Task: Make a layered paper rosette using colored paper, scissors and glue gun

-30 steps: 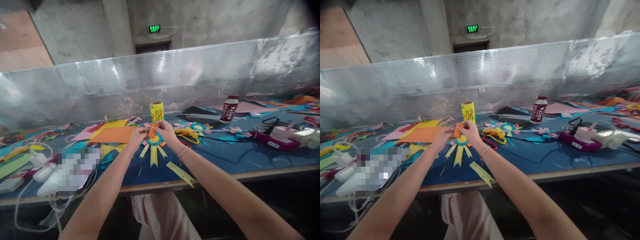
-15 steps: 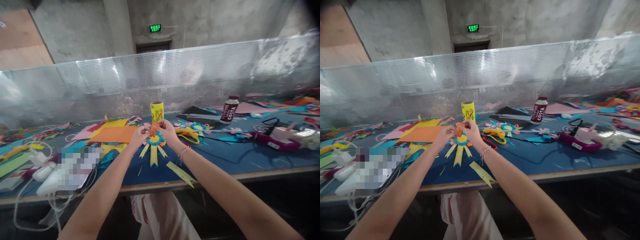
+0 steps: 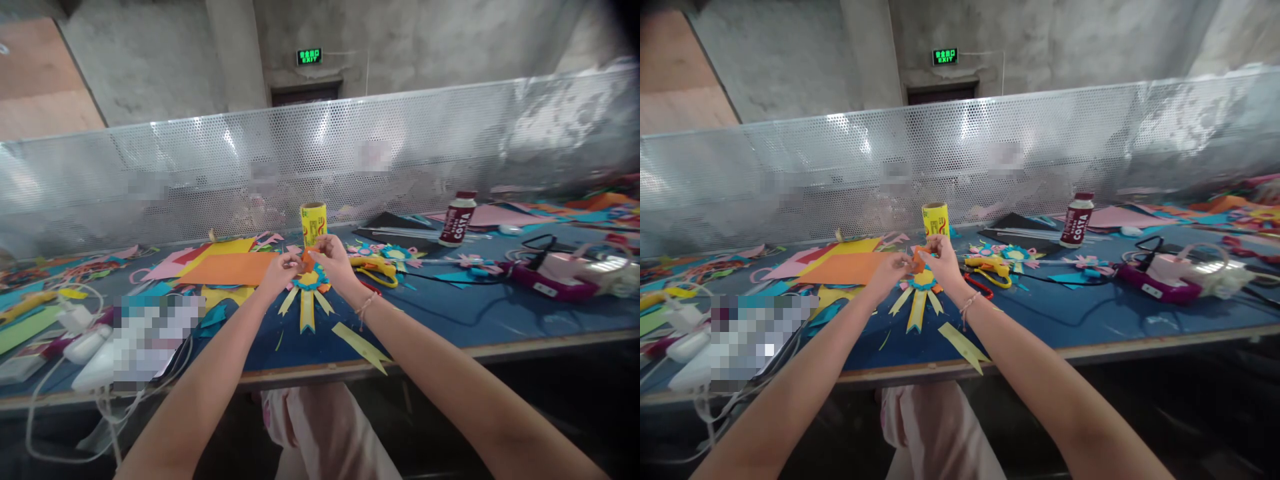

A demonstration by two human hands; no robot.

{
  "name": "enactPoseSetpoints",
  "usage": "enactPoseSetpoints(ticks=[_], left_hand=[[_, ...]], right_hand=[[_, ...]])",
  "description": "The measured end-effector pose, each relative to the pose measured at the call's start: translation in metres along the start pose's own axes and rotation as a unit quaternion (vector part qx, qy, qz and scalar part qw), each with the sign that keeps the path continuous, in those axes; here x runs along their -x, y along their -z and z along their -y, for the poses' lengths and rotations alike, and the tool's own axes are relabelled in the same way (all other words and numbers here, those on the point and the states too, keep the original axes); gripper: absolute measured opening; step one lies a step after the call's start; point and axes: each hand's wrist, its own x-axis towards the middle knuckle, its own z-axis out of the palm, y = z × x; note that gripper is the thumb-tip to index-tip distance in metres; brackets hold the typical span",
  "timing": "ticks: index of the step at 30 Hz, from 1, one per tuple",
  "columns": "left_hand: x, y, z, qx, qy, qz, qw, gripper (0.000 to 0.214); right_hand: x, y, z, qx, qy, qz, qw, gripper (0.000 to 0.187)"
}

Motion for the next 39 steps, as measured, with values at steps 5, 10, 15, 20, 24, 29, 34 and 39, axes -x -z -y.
enactPoseSetpoints(ticks=[5, 10, 15, 20, 24, 29, 34, 39], left_hand=[[0.0006, -0.002, 0.0002, 0.014, 0.016, 0.005, 1.0, 0.021], [0.0014, -0.0027, -0.001, 0.006, 0.019, 0.001, 1.0, 0.02], [0.0005, -0.0028, -0.0012, 0.0, 0.033, -0.001, 0.999, 0.018], [0.0019, -0.0041, -0.0043, 0.005, 0.037, 0.002, 0.999, 0.019], [0.0023, -0.0041, -0.0045, 0.009, 0.034, 0.004, 0.999, 0.018], [0.0009, -0.0025, -0.0022, 0.027, 0.029, 0.009, 0.999, 0.018], [0.0002, -0.0001, -0.0007, 0.047, 0.025, 0.01, 0.999, 0.023], [-0.0002, 0.001, 0.0002, 0.056, 0.032, 0.007, 0.998, 0.024]], right_hand=[[0.0016, -0.0008, 0.0021, 0.013, 0.006, 0.003, 1.0, 0.034], [0.002, -0.0012, 0.0025, 0.006, 0.007, 0.007, 1.0, 0.033], [0.0027, -0.002, 0.0031, -0.002, 0.014, 0.01, 1.0, 0.032], [0.0025, -0.0019, 0.0032, 0.01, 0.016, 0.01, 1.0, 0.032], [0.0019, -0.0016, 0.0036, 0.014, 0.012, 0.008, 1.0, 0.033], [0.0022, -0.0009, 0.0051, 0.015, 0.019, -0.003, 1.0, 0.033], [0.0025, -0.0002, 0.0056, 0.01, 0.015, -0.005, 1.0, 0.034], [0.0018, 0.0004, 0.0046, 0.007, 0.012, -0.003, 1.0, 0.031]])
